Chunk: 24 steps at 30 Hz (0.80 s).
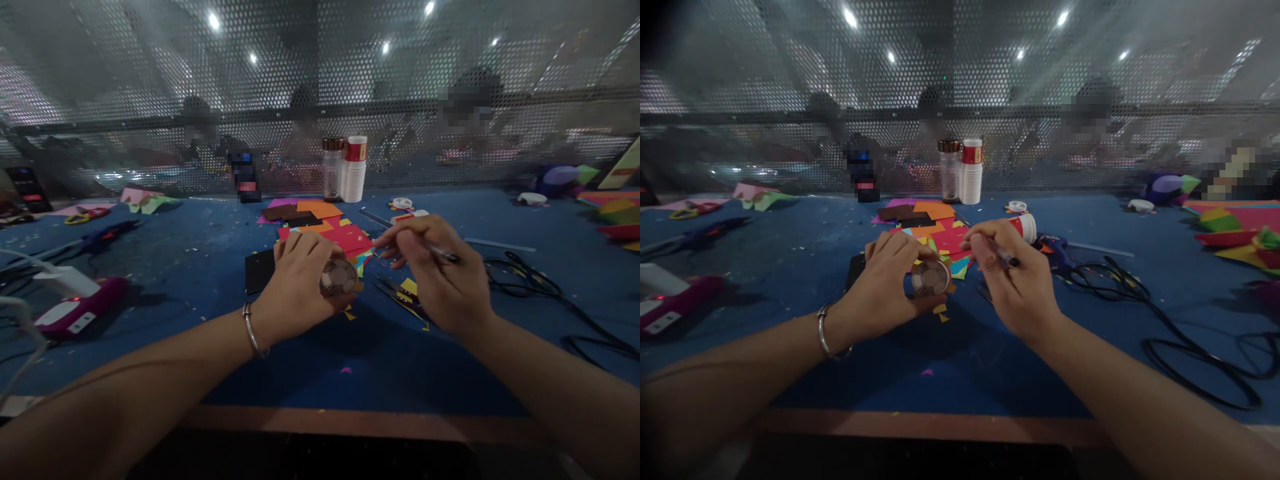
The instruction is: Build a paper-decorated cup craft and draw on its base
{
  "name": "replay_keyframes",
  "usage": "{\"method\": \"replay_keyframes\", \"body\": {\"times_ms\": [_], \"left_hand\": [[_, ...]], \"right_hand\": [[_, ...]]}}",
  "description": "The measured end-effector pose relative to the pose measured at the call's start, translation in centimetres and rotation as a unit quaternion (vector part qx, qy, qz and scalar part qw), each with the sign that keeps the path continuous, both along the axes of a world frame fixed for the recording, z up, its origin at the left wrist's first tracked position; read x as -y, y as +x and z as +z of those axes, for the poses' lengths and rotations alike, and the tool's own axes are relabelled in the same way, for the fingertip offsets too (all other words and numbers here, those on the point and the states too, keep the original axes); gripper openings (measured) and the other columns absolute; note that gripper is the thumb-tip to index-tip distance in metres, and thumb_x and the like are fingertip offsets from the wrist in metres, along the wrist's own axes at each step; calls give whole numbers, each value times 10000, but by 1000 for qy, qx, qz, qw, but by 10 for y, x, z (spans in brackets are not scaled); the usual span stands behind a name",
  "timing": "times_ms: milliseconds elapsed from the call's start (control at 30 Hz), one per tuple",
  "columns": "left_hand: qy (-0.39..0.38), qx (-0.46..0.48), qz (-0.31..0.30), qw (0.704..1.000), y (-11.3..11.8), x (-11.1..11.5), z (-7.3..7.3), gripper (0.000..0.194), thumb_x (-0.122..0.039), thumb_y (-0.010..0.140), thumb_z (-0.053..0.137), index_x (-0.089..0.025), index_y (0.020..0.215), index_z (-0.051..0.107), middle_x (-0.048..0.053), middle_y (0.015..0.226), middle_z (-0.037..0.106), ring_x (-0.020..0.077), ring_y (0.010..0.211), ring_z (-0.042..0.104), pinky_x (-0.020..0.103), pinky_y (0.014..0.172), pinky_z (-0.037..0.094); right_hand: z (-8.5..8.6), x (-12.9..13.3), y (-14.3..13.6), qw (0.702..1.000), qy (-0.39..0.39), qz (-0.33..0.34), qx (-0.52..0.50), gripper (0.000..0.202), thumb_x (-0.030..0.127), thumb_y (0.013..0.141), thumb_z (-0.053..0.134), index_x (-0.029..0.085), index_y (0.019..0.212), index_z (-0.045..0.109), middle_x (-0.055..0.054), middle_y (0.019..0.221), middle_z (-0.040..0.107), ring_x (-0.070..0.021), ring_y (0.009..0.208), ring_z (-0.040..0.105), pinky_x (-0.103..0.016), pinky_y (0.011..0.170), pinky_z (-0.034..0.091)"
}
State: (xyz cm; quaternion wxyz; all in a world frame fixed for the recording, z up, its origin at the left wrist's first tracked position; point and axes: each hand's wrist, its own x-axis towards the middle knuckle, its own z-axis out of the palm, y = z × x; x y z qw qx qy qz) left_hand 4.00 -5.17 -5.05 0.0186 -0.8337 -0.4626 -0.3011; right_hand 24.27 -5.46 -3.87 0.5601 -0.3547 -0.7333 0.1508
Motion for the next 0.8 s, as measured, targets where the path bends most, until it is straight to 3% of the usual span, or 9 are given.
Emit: {"method": "replay_keyframes", "body": {"times_ms": [100,200,400,533,633,800], "left_hand": [[13,19,23,999,2,2,1,443,-435,699,804,-201,995,573,47,1044,589,269,1029,504,423,895,361],[-5,30,19,999,4,3,1,424,-439,695,795,-207,942,541,27,1007,590,246,986,524,400,862,368],[-31,-20,31,999,5,6,0,526,-645,681,747,-214,866,510,34,940,591,274,950,495,426,843,351],[-73,-48,-23,996,2,10,2,629,-791,688,647,-214,920,548,41,948,595,284,955,487,431,847,345],[-111,-52,-48,991,-1,11,3,618,-771,661,693,-225,925,573,27,940,620,277,943,499,446,886,333],[-142,-76,-73,984,-4,9,0,543,-678,684,738,-216,934,602,31,917,646,282,911,531,451,872,337]], "right_hand": [[-1,-5,0,991,-32,-29,126,140,326,964,545,216,950,630,-11,828,643,-148,709,595,-283,638,454],[-4,-9,-1,983,-84,-4,163,172,365,910,614,211,985,607,4,803,629,-149,690,579,-279,629,440],[-8,-13,-1,974,-145,60,164,134,275,841,643,202,943,597,0,851,640,-146,711,579,-278,663,446],[-7,-16,1,962,-162,91,202,96,238,824,619,197,911,607,-5,829,652,-153,720,586,-276,660,449],[-7,-17,3,953,-171,107,226,96,225,828,594,197,918,609,-22,868,681,-164,759,614,-281,677,466],[-7,-18,5,956,-159,52,240,108,281,896,567,207,920,641,-10,788,702,-163,683,626,-278,612,458]]}}
